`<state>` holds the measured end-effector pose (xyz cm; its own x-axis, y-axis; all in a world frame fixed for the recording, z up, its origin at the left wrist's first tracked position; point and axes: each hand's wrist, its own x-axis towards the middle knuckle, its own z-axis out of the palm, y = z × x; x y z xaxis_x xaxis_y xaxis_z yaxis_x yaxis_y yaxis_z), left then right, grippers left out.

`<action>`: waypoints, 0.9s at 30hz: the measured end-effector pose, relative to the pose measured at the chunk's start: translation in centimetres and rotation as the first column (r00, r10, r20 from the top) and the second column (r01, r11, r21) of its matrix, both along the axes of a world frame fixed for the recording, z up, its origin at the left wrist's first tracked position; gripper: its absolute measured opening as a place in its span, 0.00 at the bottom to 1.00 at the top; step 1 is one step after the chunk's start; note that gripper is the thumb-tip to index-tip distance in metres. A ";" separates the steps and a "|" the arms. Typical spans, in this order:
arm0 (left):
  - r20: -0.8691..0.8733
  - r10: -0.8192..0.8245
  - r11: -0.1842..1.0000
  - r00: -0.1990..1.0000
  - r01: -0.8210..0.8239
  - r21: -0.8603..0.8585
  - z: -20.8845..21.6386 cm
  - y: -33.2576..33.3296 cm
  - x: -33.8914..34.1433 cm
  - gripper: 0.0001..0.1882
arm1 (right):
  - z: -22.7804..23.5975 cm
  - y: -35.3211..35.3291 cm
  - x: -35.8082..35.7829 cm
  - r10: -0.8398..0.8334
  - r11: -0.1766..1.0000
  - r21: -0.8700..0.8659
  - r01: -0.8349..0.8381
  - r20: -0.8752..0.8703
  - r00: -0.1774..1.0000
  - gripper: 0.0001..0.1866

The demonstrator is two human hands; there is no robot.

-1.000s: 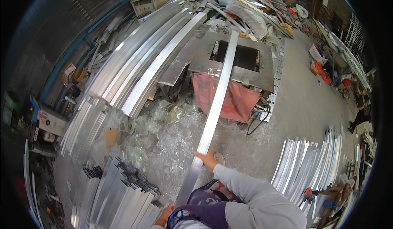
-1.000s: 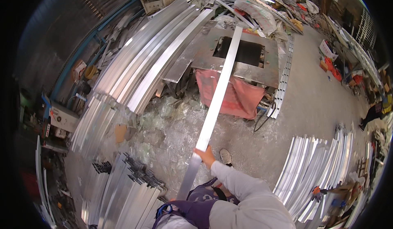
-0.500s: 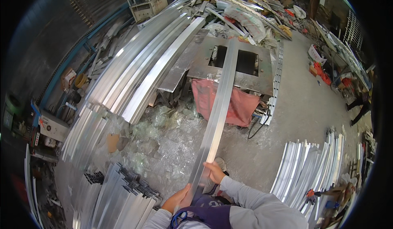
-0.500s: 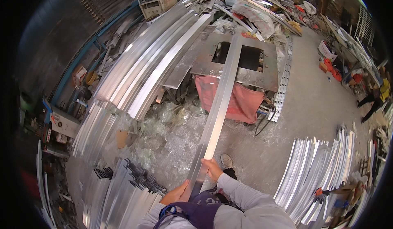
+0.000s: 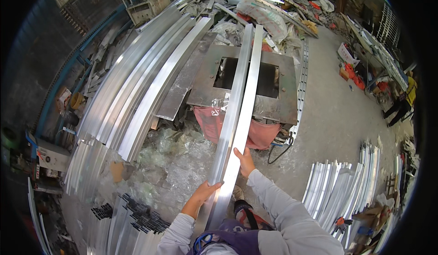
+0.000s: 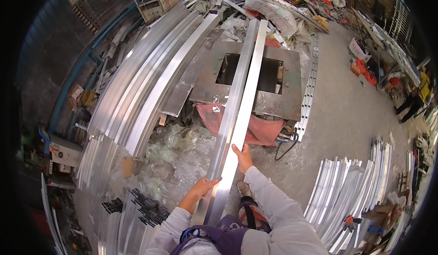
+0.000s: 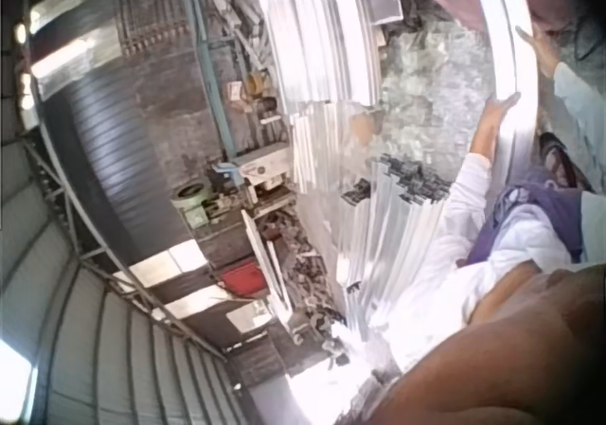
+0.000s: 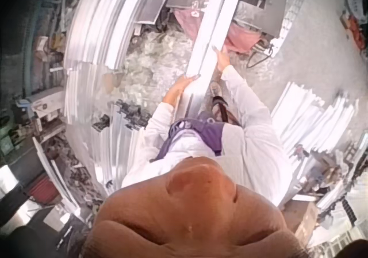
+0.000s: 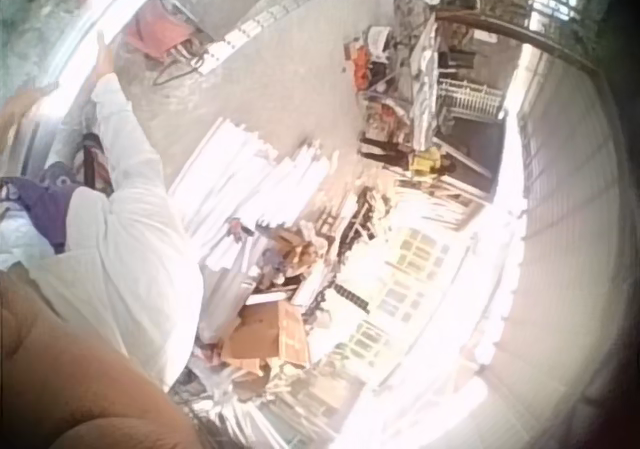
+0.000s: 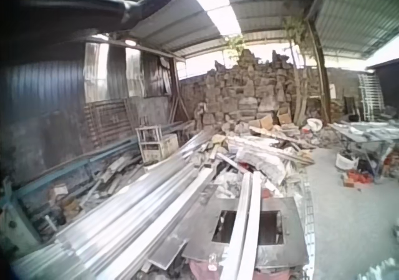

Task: The person repeatedly picks up long, thin metal sheets from a pile on the floor, lifts them, and places them back down in a repetitive cycle. The person handles the sheets one at a time without using any tools.

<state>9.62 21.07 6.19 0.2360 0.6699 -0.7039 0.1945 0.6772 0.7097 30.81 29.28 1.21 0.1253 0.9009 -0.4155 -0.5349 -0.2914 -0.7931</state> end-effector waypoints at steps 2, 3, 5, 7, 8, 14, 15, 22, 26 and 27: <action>0.031 -0.048 0.999 0.998 0.047 0.020 2.6 1.8 1.2 0.37 | -0.8 1.4 0.6 -0.007 1.000 0.023 0.007 0.012 1.000 0.26; 0.028 -0.029 0.998 0.999 0.028 0.048 1.0 2.0 0.8 0.42 | -0.6 1.8 0.1 -0.014 0.999 0.037 0.014 -0.003 1.000 0.25; 0.014 -0.013 1.000 1.000 0.013 0.012 -0.8 1.1 0.0 0.42 | 0.0 2.0 0.0 0.032 0.999 0.011 -0.032 -0.011 0.999 0.25; 0.109 -0.010 1.000 0.994 0.007 0.029 -1.4 -0.4 -0.8 0.43 | -0.2 1.1 -0.3 0.077 0.997 -0.010 -0.077 0.002 0.997 0.25; 0.054 -0.049 0.999 0.997 0.048 0.024 -1.5 -1.2 -1.2 0.42 | -0.3 0.4 -0.6 0.100 0.995 -0.008 -0.100 0.020 0.995 0.24; 0.067 -0.120 0.991 0.991 0.116 0.067 -4.2 -10.1 -5.8 0.38 | -0.4 -8.6 -5.6 0.162 0.987 -0.040 -0.157 0.267 0.950 0.26; 0.076 -0.116 0.993 0.990 0.112 0.047 -4.2 -12.3 -6.8 0.36 | -0.9 -10.7 -6.5 0.184 0.983 -0.063 -0.174 0.274 0.944 0.27; -0.250 -0.339 0.933 0.907 0.291 -0.211 2.5 -26.7 -12.6 0.32 | -4.3 -27.6 -11.5 0.602 0.792 -0.187 -0.582 0.074 0.795 0.27; -0.021 0.031 0.971 0.999 -0.035 -0.236 -9.1 -39.2 -18.6 0.32 | -4.9 -33.1 -13.6 0.691 0.722 -0.061 -0.689 0.111 0.714 0.28; 0.010 0.076 0.967 0.997 -0.072 -0.245 -11.0 -40.5 -19.3 0.32 | -5.4 -33.6 -13.4 0.664 0.741 0.010 -0.671 0.139 0.735 0.27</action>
